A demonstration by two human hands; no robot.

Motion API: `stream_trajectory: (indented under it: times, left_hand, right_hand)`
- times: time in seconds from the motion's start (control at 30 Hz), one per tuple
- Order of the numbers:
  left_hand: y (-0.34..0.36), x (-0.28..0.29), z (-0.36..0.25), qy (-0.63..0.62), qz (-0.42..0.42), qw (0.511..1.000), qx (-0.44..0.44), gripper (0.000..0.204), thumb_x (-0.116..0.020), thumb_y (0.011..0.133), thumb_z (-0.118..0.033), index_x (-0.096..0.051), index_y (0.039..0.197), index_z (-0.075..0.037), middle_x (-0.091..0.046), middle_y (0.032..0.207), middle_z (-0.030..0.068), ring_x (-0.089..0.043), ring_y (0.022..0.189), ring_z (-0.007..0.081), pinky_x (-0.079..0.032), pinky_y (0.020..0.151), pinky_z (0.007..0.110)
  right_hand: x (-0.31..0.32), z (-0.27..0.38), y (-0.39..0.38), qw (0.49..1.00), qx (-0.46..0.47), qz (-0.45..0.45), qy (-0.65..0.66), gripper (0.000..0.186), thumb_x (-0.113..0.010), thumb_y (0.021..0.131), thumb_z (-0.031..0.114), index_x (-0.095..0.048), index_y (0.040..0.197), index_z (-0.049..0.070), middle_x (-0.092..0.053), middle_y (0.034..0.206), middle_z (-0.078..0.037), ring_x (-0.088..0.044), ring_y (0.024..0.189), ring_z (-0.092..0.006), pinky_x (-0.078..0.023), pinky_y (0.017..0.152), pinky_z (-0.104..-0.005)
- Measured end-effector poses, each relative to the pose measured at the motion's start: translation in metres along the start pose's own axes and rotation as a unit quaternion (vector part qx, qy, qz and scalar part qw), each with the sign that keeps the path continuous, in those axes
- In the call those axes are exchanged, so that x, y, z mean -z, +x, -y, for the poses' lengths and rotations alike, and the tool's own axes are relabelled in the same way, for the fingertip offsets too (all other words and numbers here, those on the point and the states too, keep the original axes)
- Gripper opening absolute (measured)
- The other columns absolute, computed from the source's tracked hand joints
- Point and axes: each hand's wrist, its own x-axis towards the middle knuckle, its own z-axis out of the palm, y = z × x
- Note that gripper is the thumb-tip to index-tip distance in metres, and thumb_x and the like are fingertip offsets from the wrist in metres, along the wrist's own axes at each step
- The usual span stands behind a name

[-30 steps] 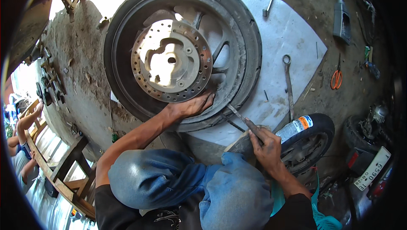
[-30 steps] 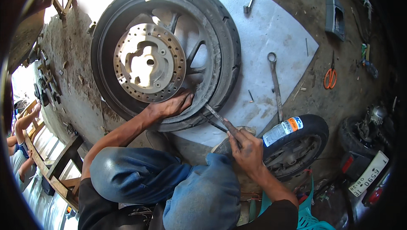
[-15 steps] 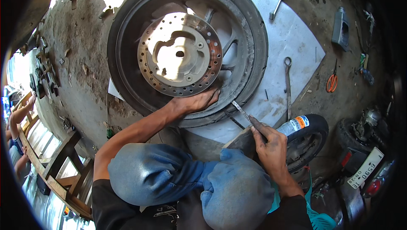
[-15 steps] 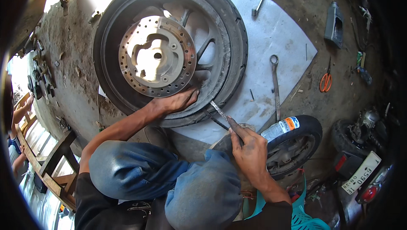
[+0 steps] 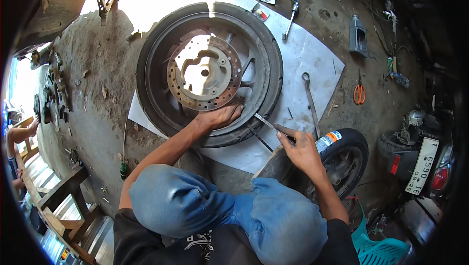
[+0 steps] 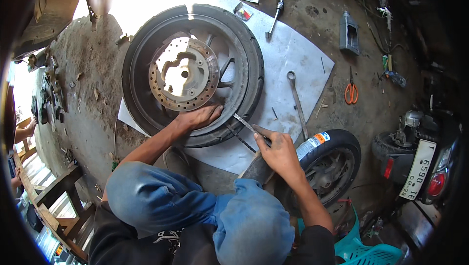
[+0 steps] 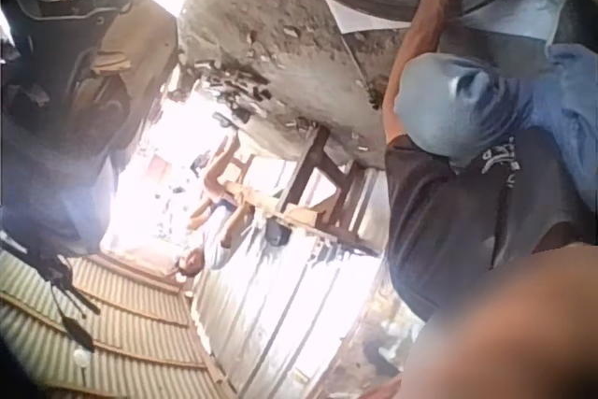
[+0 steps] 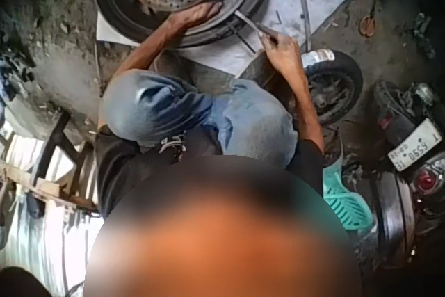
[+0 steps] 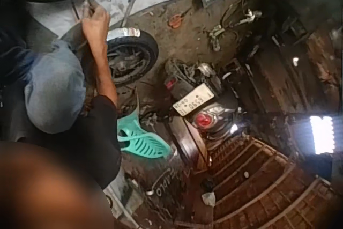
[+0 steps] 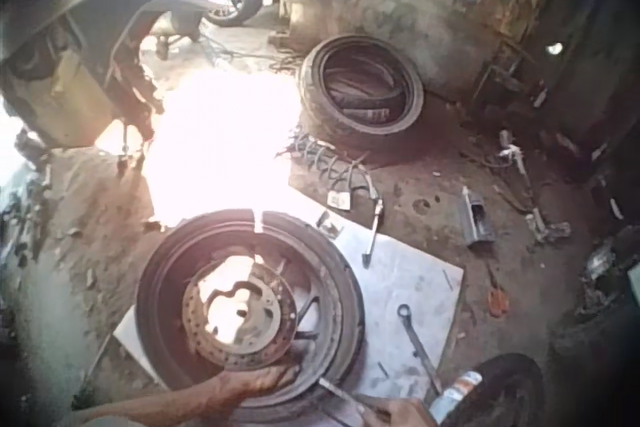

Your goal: The recorder is using a prying tool to remove a tire from a motorcycle wheel rim.

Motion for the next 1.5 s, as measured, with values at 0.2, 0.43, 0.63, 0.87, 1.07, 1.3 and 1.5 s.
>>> stream_trajectory:
  times: [0.2, 0.43, 0.63, 0.87, 1.07, 1.3, 1.5]
  left_hand:
    - [-0.012, -0.004, 0.006, 0.026, -0.011, 0.999, -0.020, 0.036, -0.054, 0.099, -0.015, -0.060, 0.132, -0.002, -0.064, 0.109, 0.0075, -0.065, 0.101, 0.0170, -0.056, 0.096, 0.033]
    - [-0.008, -0.016, -0.004, 0.092, -0.032, 0.993, -0.063, 0.036, -0.054, 0.096, -0.018, -0.063, 0.129, -0.008, -0.066, 0.114, 0.0063, -0.065, 0.107, 0.0167, -0.055, 0.099, 0.034]
    - [-0.026, -0.014, 0.001, 0.133, 0.035, 0.987, -0.082, 0.040, -0.051, 0.097, -0.016, -0.061, 0.134, -0.006, -0.065, 0.121, 0.0095, -0.063, 0.112, 0.0186, -0.053, 0.104, 0.034]
    - [-0.020, -0.014, 0.007, 0.156, 0.023, 0.981, -0.112, 0.043, -0.052, 0.095, -0.015, -0.059, 0.136, -0.003, -0.064, 0.115, 0.0082, -0.062, 0.109, 0.0154, -0.053, 0.101, 0.029]
    - [0.003, 0.017, 0.002, -0.366, 0.079, 0.914, 0.155, 0.052, -0.040, 0.111, -0.039, -0.053, 0.141, 0.002, -0.069, 0.119, 0.0212, -0.067, 0.112, 0.0352, -0.051, 0.102, 0.041]
    - [0.008, 0.080, -0.017, -0.384, 0.158, 0.880, 0.229, 0.055, -0.048, 0.107, -0.040, -0.047, 0.148, -0.002, -0.056, 0.136, 0.0258, -0.059, 0.123, 0.0426, -0.049, 0.102, 0.049]
    - [-0.023, 0.099, -0.043, -0.277, 0.133, 0.919, 0.248, 0.065, -0.065, 0.097, -0.040, -0.049, 0.141, 0.006, -0.056, 0.129, 0.0236, -0.056, 0.119, 0.0372, -0.044, 0.106, 0.045]
  right_hand:
    - [-0.015, -0.045, 0.000, 0.989, 0.145, -0.011, 0.043, 0.032, -0.066, 0.099, 0.018, -0.070, 0.128, 0.004, -0.074, 0.095, -0.025, -0.075, 0.087, -0.0294, -0.054, 0.079, -0.0373]
    - [0.015, -0.069, 0.028, 0.994, 0.054, 0.085, 0.037, 0.029, -0.070, 0.097, 0.019, -0.075, 0.119, 0.001, -0.074, 0.084, -0.024, -0.071, 0.076, -0.0168, -0.052, 0.072, -0.0384]
    - [0.009, -0.006, 0.001, 0.996, 0.078, 0.042, -0.026, 0.027, -0.067, 0.098, 0.016, -0.073, 0.118, -0.001, -0.072, 0.090, -0.027, -0.071, 0.075, -0.0360, -0.053, 0.072, -0.0398]
    - [-0.023, -0.087, -0.036, 0.992, 0.034, 0.005, 0.124, 0.030, -0.069, 0.097, 0.015, -0.073, 0.123, 0.000, -0.077, 0.108, -0.020, -0.075, 0.100, -0.0224, -0.055, 0.087, -0.0329]
    - [-0.049, -0.056, -0.036, 0.989, 0.074, 0.023, 0.123, 0.030, -0.068, 0.098, 0.018, -0.073, 0.125, 0.004, -0.077, 0.098, -0.020, -0.072, 0.087, -0.0156, -0.055, 0.080, -0.0318]
    - [-0.094, -0.064, -0.026, 0.984, 0.043, -0.030, 0.168, 0.030, -0.070, 0.096, 0.014, -0.074, 0.124, 0.004, -0.071, 0.079, -0.012, -0.062, 0.069, -0.0113, -0.049, 0.065, -0.0307]
    - [-0.073, -0.033, -0.029, 0.986, 0.149, -0.072, 0.033, 0.033, -0.073, 0.092, 0.011, -0.075, 0.125, 0.010, -0.059, 0.073, -0.012, -0.056, 0.058, -0.0258, -0.047, 0.059, -0.0389]
